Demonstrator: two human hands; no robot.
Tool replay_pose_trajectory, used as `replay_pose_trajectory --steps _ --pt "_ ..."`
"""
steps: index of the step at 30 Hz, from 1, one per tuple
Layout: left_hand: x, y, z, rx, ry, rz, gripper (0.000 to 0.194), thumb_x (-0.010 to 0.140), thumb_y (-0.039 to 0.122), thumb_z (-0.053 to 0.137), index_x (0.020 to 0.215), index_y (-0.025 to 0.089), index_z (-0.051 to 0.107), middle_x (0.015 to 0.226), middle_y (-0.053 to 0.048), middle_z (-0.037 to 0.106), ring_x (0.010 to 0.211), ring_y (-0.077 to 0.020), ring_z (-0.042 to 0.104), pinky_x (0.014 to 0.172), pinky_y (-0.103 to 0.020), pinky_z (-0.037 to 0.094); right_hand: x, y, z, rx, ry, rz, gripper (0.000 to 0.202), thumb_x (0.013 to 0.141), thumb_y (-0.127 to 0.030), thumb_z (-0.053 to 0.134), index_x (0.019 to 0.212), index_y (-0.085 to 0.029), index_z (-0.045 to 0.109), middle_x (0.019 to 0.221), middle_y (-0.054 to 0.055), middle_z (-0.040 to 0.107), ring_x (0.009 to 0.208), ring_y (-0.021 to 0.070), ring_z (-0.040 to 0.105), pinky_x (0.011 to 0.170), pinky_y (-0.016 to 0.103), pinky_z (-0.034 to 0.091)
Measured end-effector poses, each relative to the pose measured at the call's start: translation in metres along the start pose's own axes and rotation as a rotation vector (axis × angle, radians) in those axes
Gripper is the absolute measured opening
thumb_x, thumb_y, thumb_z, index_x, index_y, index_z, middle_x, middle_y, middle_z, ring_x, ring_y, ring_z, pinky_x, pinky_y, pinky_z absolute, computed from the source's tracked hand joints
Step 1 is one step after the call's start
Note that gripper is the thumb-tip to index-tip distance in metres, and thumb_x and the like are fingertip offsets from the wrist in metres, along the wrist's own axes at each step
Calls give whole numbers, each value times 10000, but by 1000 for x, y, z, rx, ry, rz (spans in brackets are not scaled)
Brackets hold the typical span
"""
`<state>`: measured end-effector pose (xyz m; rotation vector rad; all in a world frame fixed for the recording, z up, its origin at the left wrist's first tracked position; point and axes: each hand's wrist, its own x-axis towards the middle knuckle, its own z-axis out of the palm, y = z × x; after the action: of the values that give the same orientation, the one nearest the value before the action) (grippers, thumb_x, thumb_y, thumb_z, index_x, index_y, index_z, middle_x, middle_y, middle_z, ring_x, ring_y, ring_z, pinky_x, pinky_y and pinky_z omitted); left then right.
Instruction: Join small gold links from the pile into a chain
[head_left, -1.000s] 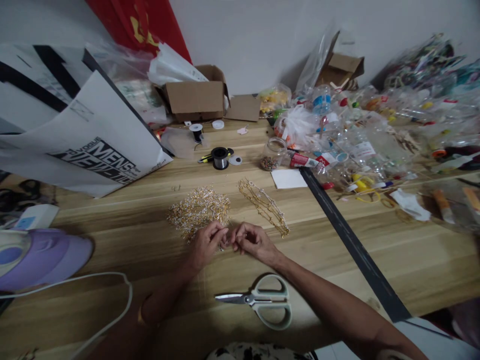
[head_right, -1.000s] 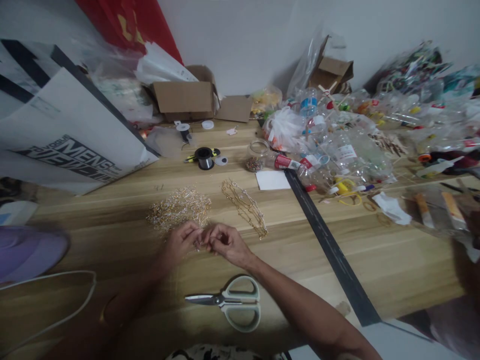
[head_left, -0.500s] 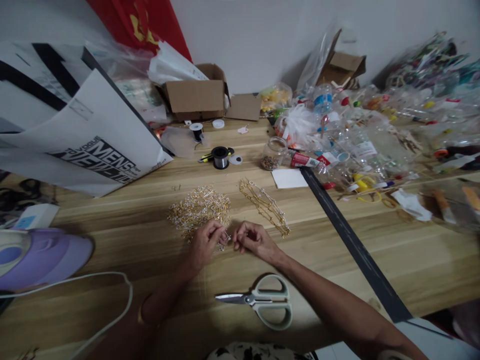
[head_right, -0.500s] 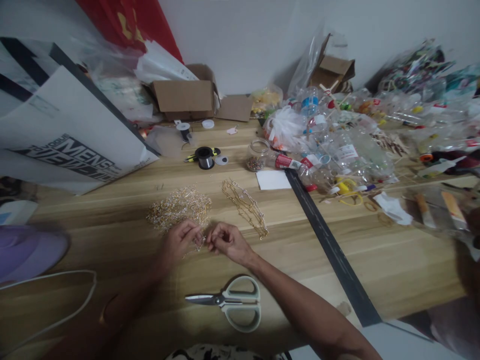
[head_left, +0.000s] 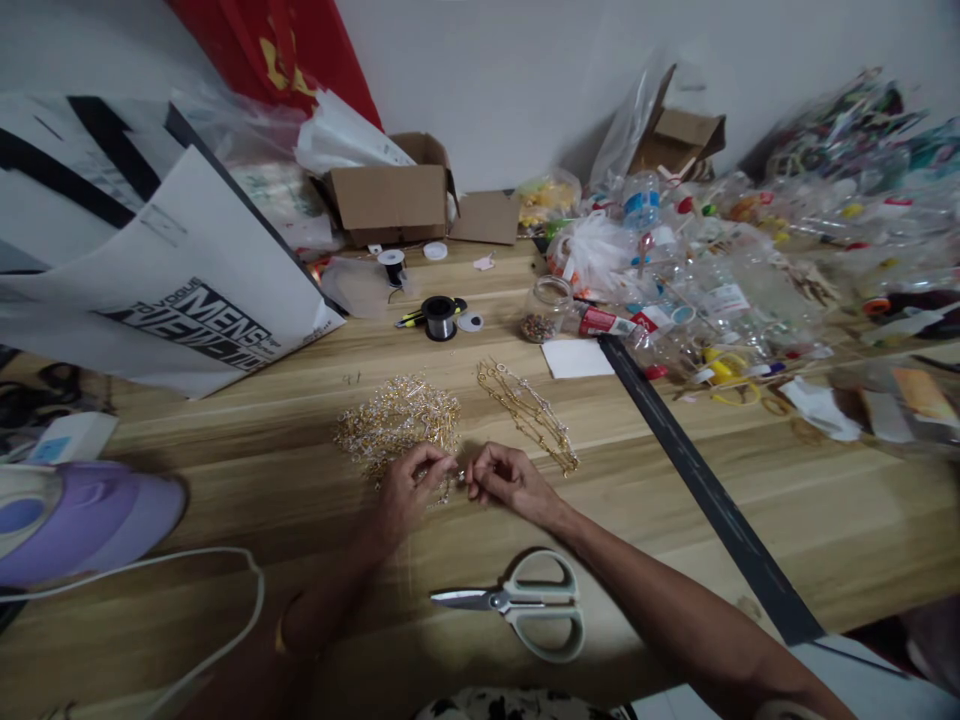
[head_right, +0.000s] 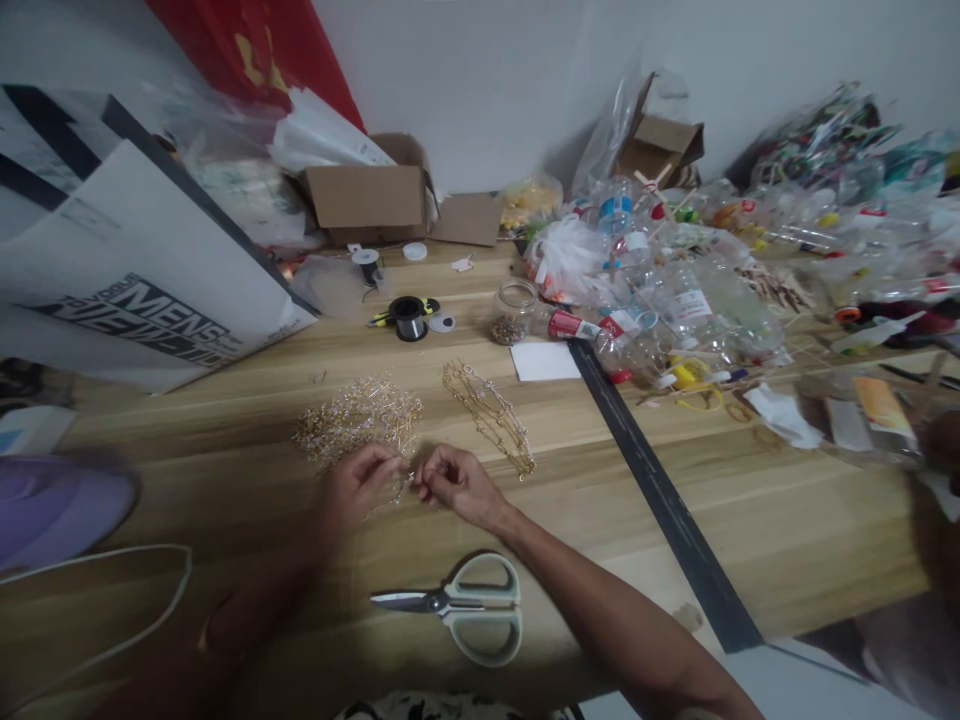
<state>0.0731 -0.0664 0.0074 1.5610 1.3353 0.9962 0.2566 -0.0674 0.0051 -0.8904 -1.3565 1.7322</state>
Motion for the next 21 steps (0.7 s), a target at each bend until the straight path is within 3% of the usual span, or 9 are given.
replay_pose_trajectory --steps 3,9,21 --pt "1 0 0 -97 -14 -11 223 763 349 621 647 160 593 682 -19 632 681 -152 582 670 -252 457 0 1 0 -8 0 -8 402 802 -549 609 760 -154 541 698 21 606 594 105 568 557 217 467" --pt "3 6 -3 -284 -151 -154 232 723 358 672 640 147 618 671 -23 655 656 -145 592 642 -253 463 0 1 0 -13 -8 -4 413 794 -559 611 755 -155 534 697 20 598 584 105 562 552 219 455" --pt "4 -2 -2 -463 -224 -223 262 710 366 694 631 142 584 648 -22 672 594 -122 584 590 -233 453 1 3 -2 -2 1 -30 396 818 -548 591 763 -164 511 692 13 593 584 103 559 558 223 452"
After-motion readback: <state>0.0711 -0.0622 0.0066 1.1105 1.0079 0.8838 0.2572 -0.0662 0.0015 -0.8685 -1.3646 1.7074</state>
